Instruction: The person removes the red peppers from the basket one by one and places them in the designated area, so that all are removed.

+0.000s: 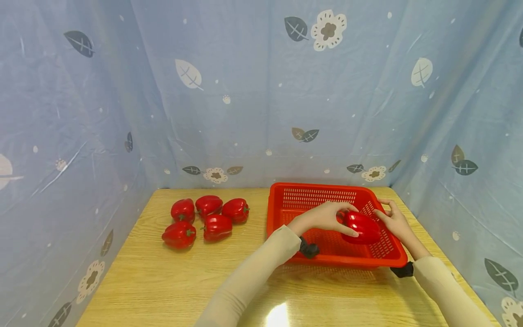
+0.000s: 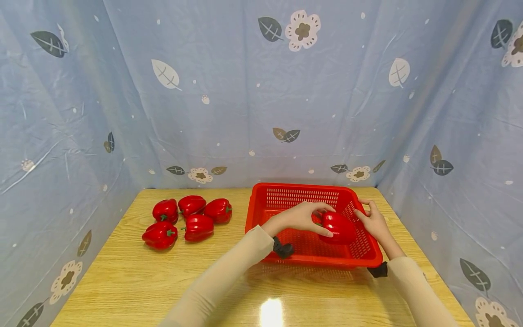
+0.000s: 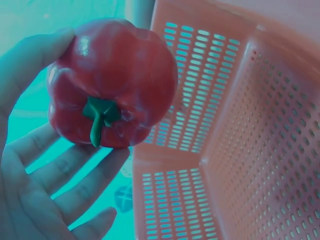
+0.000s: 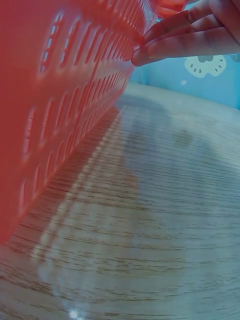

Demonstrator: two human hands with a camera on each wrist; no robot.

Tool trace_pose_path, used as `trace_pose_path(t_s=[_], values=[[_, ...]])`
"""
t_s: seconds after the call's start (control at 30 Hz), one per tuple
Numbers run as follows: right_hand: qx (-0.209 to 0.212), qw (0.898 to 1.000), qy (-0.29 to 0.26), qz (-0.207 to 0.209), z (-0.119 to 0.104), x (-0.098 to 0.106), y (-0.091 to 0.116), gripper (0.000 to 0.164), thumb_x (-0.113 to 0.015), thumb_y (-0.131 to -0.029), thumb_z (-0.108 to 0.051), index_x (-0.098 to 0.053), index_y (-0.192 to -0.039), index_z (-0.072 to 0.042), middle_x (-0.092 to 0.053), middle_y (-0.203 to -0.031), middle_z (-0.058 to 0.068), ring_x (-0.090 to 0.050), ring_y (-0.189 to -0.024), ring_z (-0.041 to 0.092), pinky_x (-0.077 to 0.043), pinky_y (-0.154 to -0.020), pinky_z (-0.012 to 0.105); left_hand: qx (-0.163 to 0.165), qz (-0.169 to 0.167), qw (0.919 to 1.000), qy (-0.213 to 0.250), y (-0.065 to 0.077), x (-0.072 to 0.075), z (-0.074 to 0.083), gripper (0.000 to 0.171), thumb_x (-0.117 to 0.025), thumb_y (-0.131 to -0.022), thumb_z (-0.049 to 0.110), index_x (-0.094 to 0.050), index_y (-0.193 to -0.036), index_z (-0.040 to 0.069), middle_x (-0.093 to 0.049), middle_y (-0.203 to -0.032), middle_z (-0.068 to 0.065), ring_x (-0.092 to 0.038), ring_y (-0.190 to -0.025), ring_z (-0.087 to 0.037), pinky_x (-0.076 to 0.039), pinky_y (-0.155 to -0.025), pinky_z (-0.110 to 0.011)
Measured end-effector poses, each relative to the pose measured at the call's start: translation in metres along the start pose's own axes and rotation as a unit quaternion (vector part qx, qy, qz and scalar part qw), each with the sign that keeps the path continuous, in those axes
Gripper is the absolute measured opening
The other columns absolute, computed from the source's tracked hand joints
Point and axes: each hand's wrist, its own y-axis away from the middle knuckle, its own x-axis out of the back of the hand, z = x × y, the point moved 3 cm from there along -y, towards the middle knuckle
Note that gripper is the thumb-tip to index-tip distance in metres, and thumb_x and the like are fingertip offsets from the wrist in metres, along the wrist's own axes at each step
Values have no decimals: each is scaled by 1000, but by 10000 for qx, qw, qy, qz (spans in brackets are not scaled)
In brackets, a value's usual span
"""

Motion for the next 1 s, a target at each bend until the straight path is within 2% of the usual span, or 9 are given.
trace_pose_path(t_s=[0.3, 0.53, 0.83, 1.0], values=[[100, 9999, -53, 17, 0, 0, 0, 54, -49, -97, -23, -25, -136, 6, -65, -80, 21, -64, -53, 14, -54, -49, 32, -107, 150, 9998, -62, 11, 4, 2, 60, -76, -73, 44, -52, -125, 29, -57, -119, 12, -54, -99, -2, -47, -75, -16], [138, 9999, -48, 40, 0, 1, 0, 52, -49, -97, -21, -26, -135, 6, -64, -80, 26, -63, -53, 15, -53, -48, 32, -203, 368, 9991, -113, 20, 6, -3, 61, -75, -73, 45, -51, -126, 29, -56, -120, 12, -55, -99, -3, -47, -74, -15], [116, 9999, 26, 34, -1, 1, 1, 54, -49, -97, -24, -25, -136, 5, -65, -78, 24, -63, -53, 16, -52, -48, 32, -158, 670, 9974, -211, 30, 9, -5, 64, -74, -72, 49, -50, -128, 31, -55, -121, 15, -53, -101, -2, -47, -75, -16], [146, 9999, 24, 44, 0, 1, 1, 53, -48, -97, -24, -25, -136, 5, -64, -79, 25, -62, -52, 15, -52, -48, 31, -202, 749, 9970, -83, 36, 9, -8, 64, -75, -72, 49, -50, -128, 32, -55, -117, 17, -53, -99, 0, -48, -74, -15]])
